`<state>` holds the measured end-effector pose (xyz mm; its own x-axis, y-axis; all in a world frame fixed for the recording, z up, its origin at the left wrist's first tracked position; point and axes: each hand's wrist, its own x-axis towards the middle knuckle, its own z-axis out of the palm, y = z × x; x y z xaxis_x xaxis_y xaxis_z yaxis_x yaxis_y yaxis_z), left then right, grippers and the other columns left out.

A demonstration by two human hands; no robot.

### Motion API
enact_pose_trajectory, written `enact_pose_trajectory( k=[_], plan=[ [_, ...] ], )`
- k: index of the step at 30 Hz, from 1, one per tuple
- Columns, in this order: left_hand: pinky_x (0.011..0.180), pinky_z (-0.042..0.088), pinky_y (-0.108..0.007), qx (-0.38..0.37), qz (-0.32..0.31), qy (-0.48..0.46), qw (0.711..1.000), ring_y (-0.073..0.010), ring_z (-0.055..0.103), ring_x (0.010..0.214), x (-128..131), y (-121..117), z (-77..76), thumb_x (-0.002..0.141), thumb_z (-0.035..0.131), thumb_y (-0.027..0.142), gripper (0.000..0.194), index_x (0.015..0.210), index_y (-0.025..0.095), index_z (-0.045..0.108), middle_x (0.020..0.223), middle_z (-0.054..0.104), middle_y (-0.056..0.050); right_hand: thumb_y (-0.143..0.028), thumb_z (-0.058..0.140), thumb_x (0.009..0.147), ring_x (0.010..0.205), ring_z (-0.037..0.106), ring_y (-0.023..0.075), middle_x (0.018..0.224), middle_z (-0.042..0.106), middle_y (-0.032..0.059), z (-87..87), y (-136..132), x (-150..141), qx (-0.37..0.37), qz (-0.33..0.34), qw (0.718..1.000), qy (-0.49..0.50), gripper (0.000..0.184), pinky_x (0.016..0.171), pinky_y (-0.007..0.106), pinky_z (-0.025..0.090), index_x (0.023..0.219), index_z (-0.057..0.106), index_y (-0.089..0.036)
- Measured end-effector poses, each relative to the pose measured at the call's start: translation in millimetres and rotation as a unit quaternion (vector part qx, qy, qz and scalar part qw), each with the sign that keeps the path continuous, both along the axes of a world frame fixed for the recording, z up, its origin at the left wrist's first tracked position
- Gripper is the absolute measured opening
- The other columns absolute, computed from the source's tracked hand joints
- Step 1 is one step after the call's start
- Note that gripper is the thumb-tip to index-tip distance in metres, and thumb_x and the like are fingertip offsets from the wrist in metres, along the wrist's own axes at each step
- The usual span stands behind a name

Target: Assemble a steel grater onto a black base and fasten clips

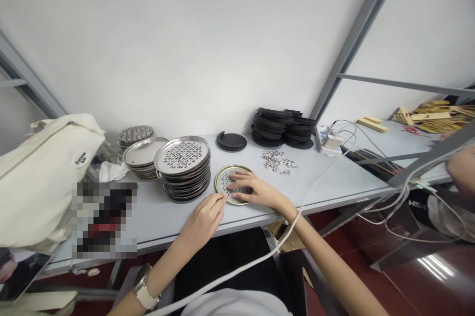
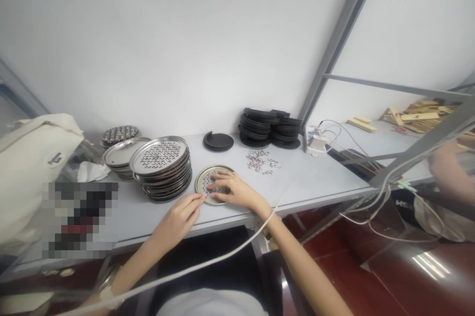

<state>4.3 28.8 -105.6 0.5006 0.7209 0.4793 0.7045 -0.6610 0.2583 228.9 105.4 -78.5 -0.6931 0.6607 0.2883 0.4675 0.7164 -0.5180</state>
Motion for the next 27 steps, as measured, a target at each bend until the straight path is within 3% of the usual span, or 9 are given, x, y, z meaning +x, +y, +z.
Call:
enact_pose_trajectory(
  k=[4,8,13,20,27],
  plan=[
    [0.098,0.051,-0.037,-0.001,0.003,-0.008,1.0,-0.0195,0.057,0.112,0.1,-0.5,-0.1,0.094,0.041,0.012,0.032,0.123,0.016,0.054,0.117,0.061,-0.009,-0.041,0.063,0.087,0.137,0.037,0.0271,0.139,0.054,0.0057,0.0,1.0,0.1,-0.006,0.005,1.0,0.011,0.031,0.112,0.049,0.029,0.115,0.07,-0.028],
    [0.098,0.051,-0.037,0.003,0.0,-0.014,1.0,-0.0197,0.057,0.112,0.1,-0.4,0.5,0.094,0.041,0.011,0.034,0.125,0.017,0.053,0.117,0.061,-0.009,-0.034,0.046,0.097,0.131,0.046,0.0223,0.131,0.061,0.0035,0.3,3.1,3.3,-0.036,0.013,0.997,0.072,0.032,0.112,0.043,0.032,0.123,0.065,-0.028],
    [0.098,0.051,-0.038,0.01,-0.005,-0.013,1.0,-0.0198,0.057,0.112,0.3,0.7,0.1,0.094,0.041,0.011,0.036,0.127,0.017,0.052,0.117,0.061,-0.009,-0.032,0.04,0.099,0.12,0.056,0.0196,0.127,0.064,0.0012,-0.6,10.7,11.7,-0.099,-0.057,0.977,0.181,0.034,0.108,0.038,0.038,0.122,0.064,-0.027],
    [0.098,0.051,-0.038,0.012,-0.001,-0.01,1.0,-0.0203,0.058,0.113,-0.6,0.1,-0.5,0.093,0.04,0.012,0.035,0.125,0.016,0.053,0.117,0.062,-0.01,-0.028,0.046,0.095,0.103,0.063,0.0214,0.105,0.071,0.0049,-13.8,22.0,21.1,-0.011,-0.165,0.967,0.193,0.025,0.096,0.038,0.045,0.102,0.069,-0.022],
    [0.097,0.052,-0.038,0.015,-0.002,-0.012,1.0,-0.0201,0.059,0.11,0.3,-1.7,3.6,0.092,0.04,0.01,0.035,0.124,0.017,0.054,0.114,0.063,-0.01,-0.029,0.056,0.091,0.104,0.059,0.0227,0.109,0.067,0.0065,-14.0,17.5,14.6,0.044,-0.121,0.986,0.105,0.017,0.096,0.039,0.041,0.101,0.067,-0.022]
  ],
)
